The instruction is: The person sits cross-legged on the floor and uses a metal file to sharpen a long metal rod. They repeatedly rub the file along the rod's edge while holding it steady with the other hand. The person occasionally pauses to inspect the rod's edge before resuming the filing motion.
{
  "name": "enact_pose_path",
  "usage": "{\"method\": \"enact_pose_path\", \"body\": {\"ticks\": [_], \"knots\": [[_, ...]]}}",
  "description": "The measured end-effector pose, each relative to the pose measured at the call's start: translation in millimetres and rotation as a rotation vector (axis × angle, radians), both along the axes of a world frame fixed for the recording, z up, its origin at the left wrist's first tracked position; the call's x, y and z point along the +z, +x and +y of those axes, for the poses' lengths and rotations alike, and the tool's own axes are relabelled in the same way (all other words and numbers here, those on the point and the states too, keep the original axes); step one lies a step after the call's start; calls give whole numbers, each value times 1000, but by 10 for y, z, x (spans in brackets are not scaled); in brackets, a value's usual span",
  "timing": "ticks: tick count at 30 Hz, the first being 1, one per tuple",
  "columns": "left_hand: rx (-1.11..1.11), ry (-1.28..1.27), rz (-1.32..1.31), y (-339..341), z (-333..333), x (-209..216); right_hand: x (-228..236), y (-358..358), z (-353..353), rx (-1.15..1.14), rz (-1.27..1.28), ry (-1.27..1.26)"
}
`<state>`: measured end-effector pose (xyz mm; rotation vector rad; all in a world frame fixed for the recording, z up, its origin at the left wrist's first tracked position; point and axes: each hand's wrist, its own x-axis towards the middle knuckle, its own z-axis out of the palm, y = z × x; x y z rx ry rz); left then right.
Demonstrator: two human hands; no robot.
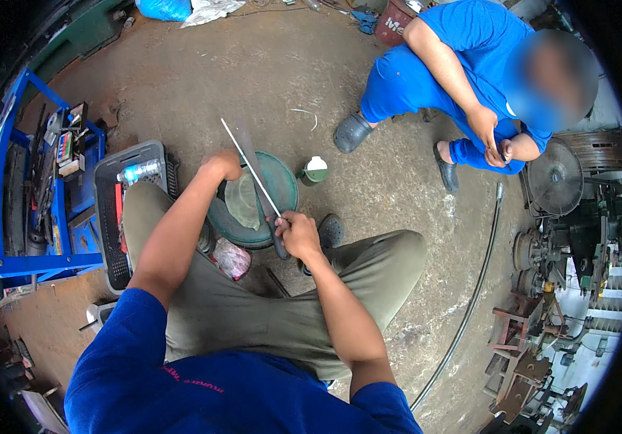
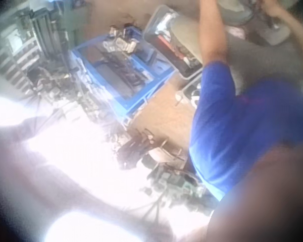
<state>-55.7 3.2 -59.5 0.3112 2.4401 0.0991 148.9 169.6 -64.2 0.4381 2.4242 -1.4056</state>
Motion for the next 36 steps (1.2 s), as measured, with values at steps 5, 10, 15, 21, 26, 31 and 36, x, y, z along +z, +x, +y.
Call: {"method": "enact_pose_path", "body": {"ticks": [5, 10, 15, 21, 26, 31, 36], "knots": [[189, 63, 111, -58, 31, 41, 97, -27, -34, -3, -33, 22], [-12, 194, 225, 11, 62, -134, 77, -5, -42, 22, -108, 78], [8, 241, 254, -4, 59, -284, 106, 13, -68, -62, 7, -16], [-93, 270, 244, -56, 41, -399, 162, -7, -32, -56, -44, 29], [-191, 163, 180, 42, 64, -335, 82, 22, -48, 1, -66, 40], [-154, 147, 111, 107, 85, -183, -45, 41, -77, 66, 6, 101], [-173, 83, 44, 129, 110, -129, -137, 45, -49, 31, 49, 187]]}}
